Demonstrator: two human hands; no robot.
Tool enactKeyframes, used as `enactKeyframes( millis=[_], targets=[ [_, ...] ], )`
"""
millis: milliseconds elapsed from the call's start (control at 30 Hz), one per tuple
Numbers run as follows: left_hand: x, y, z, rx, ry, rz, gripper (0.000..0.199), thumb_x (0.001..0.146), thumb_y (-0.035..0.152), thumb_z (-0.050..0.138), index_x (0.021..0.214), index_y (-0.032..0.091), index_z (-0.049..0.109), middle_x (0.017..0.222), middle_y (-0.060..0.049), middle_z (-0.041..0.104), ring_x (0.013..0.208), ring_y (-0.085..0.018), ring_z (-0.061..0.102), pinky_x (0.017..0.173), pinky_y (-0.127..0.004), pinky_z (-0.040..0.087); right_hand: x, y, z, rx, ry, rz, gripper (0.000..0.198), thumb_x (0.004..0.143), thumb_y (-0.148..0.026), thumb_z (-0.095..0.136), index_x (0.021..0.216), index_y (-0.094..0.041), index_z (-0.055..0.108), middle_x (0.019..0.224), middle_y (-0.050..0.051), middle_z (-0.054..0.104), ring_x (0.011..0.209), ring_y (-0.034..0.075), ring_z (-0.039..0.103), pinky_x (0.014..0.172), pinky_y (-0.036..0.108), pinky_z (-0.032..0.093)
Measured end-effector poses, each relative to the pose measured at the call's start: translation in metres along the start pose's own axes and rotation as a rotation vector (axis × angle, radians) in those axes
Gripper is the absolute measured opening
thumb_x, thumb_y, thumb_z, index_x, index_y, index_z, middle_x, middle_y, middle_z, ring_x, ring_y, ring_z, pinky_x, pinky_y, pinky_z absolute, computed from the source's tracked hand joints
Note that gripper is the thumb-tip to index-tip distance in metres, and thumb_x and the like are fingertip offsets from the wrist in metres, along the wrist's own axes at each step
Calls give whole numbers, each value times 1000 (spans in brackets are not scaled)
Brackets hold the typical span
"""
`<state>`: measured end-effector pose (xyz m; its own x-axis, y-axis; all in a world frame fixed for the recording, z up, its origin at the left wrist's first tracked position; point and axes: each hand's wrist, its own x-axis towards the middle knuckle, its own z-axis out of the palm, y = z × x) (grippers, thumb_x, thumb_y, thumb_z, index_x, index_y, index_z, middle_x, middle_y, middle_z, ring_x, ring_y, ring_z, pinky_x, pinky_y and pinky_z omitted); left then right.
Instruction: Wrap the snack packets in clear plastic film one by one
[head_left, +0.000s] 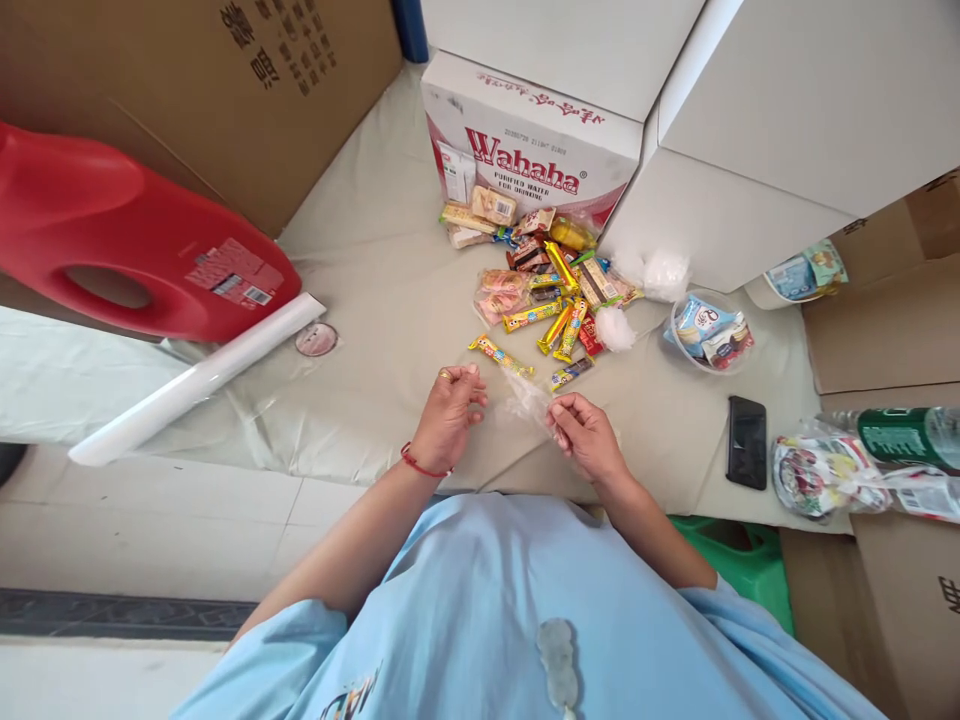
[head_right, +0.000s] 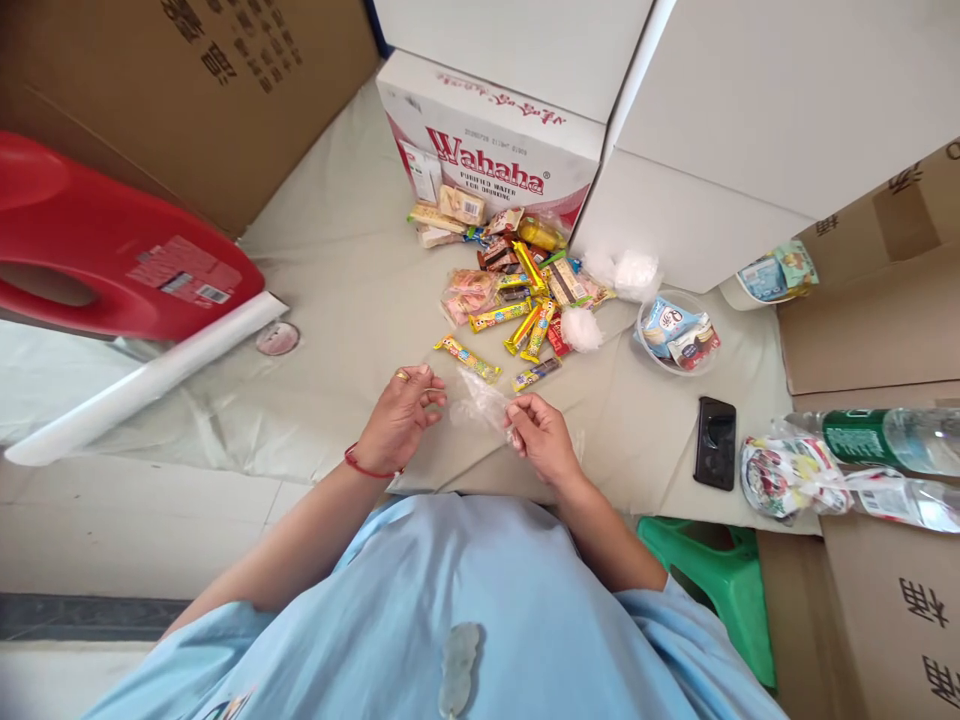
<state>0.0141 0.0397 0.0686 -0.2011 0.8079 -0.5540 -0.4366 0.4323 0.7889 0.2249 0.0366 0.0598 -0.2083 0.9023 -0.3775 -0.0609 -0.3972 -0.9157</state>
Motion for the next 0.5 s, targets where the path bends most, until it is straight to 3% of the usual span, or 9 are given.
enactKeyframes(
  millis=[100,200,300,400,500],
  targets=[
    [-12,-5,10,153,4,-21,61,70,72,79,92,22,53,98,-3,62,89,-17,63,62,-24,52,-3,-3,-1,53,109,-51,37,83,-55,75,87,-21,61,84,-1,71,42,4,42,37,19,31],
    [-27,-13,15,273,-179,-82,60,72,77,72,82,20,58,93,-7,65,98,-24,63,70,-31,55,-6,-4,2,47,160,-109,34,88,-54,72,90,-21,63,76,-3,69,42,5,43,37,19,34],
    [-36,-23,23,321,-320,-5,52,78,70,72,81,19,66,93,-7,69,100,-24,63,82,-34,54,-8,-1,9,43,162,-136,32,92,-53,68,94,-21,64,64,-6,62,43,7,45,39,20,36],
    [-33,-31,30,194,-265,75,40,76,58,78,82,20,67,89,-3,69,95,-20,63,87,-33,52,-8,3,17,62,134,-133,31,94,-52,67,94,-22,64,57,-8,55,41,7,43,39,19,36],
    [-27,-34,31,-11,-152,-11,42,72,56,83,81,21,60,89,-2,69,95,-19,65,86,-34,54,-7,6,20,114,153,-139,30,94,-51,68,93,-22,62,58,-8,55,42,6,41,39,18,33]
  ],
)
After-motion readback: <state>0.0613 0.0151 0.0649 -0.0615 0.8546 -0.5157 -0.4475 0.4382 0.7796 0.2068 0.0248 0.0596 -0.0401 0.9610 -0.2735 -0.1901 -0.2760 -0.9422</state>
